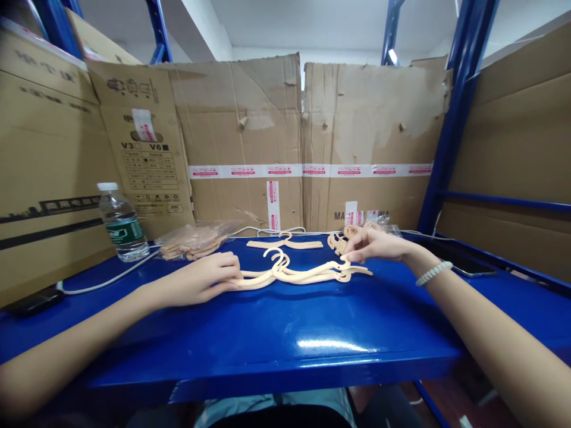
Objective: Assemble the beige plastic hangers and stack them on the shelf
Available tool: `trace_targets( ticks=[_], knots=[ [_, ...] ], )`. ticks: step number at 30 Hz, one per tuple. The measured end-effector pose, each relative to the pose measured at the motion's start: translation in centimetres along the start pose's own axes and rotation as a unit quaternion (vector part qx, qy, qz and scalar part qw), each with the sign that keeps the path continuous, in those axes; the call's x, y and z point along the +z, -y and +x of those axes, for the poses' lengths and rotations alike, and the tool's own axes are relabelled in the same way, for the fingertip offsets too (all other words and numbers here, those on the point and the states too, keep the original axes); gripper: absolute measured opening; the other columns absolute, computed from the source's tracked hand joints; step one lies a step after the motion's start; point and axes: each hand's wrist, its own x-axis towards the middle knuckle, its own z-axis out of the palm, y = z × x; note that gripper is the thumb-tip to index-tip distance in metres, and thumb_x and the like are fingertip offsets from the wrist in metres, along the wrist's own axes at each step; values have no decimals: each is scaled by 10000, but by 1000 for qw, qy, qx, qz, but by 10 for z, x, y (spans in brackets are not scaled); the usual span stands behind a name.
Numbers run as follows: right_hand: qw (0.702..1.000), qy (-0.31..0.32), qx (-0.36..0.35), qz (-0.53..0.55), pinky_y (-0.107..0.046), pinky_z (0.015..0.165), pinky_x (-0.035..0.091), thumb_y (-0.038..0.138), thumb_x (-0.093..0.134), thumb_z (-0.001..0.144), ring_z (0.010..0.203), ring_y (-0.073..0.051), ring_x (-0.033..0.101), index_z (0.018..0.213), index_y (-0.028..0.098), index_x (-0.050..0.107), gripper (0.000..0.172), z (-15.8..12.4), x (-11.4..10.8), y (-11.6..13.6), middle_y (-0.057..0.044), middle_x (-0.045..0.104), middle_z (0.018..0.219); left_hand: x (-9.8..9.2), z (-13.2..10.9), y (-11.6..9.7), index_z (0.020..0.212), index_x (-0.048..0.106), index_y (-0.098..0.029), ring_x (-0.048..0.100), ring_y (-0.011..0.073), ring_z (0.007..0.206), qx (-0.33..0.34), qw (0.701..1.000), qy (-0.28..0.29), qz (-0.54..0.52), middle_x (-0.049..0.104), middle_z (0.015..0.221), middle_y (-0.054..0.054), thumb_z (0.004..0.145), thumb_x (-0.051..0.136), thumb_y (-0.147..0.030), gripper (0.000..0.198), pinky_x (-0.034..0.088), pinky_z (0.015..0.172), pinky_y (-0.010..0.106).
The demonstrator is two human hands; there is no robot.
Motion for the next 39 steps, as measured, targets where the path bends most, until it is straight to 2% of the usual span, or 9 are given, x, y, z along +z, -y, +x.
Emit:
trace_targets(
  ticks=[3,7,13,17,21,27,31,35,39],
  knots=[
    [994,46,-31,-98,-289,742,453,400,753,674,811,-172,599,826,155,746,288,0,-1,1,-52,681,850,3,0,-3,949,574,-192,534,185,846,-3,999,15,-33,597,913,48,913,480,-254,117,395,746,291],
    [980,82,5,-183,-262,589,420,465,719,684,688,-153,589,862,171,745,345,2,-1,-4,-45,676,813,4,0,-6,915,557,-188,554,178,800,-12,998,14,-65,620,882,42,890,514,-265,91,399,713,280],
    [954,61,4,-294,-282,650,393,450,710,673,727,-180,586,766,177,737,290,4,1,-7,-39,698,763,6,1,-4,906,577,-181,565,153,773,-8,996,8,-83,608,892,43,924,454,-278,158,411,679,252],
    [951,45,33,-304,-281,632,396,454,706,651,710,-191,591,744,168,721,301,4,4,-6,-36,686,721,9,2,-3,903,590,-175,572,158,777,-20,997,-10,-68,606,893,48,921,443,-269,175,416,675,254],
    [947,45,48,-315,-281,615,399,459,699,649,688,-192,589,737,156,703,316,4,6,-6,-46,675,708,9,2,-2,913,579,-183,574,169,801,-33,999,1,-31,610,899,44,919,438,-240,153,415,698,268],
    [944,31,48,-326,-278,617,397,409,698,645,730,-200,590,716,169,658,253,0,10,0,-41,667,743,8,1,-6,967,575,-194,558,178,811,-5,999,-13,45,599,918,53,936,401,-235,182,412,713,286],
    [939,-12,24,-343,-279,618,390,419,678,677,730,-194,569,744,181,639,250,-7,15,12,-39,644,760,4,0,-17,891,587,-188,525,181,736,11,994,-20,108,582,845,58,949,362,-231,236,389,665,303],
    [935,-58,-23,-348,-281,626,391,418,624,753,722,-179,564,776,190,636,230,-14,23,26,-39,649,784,-5,1,-34,878,595,-208,523,186,704,47,987,-40,151,612,818,48,931,394,-227,209,382,642,326],
    [932,-72,-53,-350,-277,621,396,356,588,805,712,-168,566,754,187,628,181,-15,36,32,-39,641,772,-5,-8,-52,841,605,-234,526,169,638,50,991,-74,98,620,750,24,918,426,-227,195,397,605,325]
  ],
)
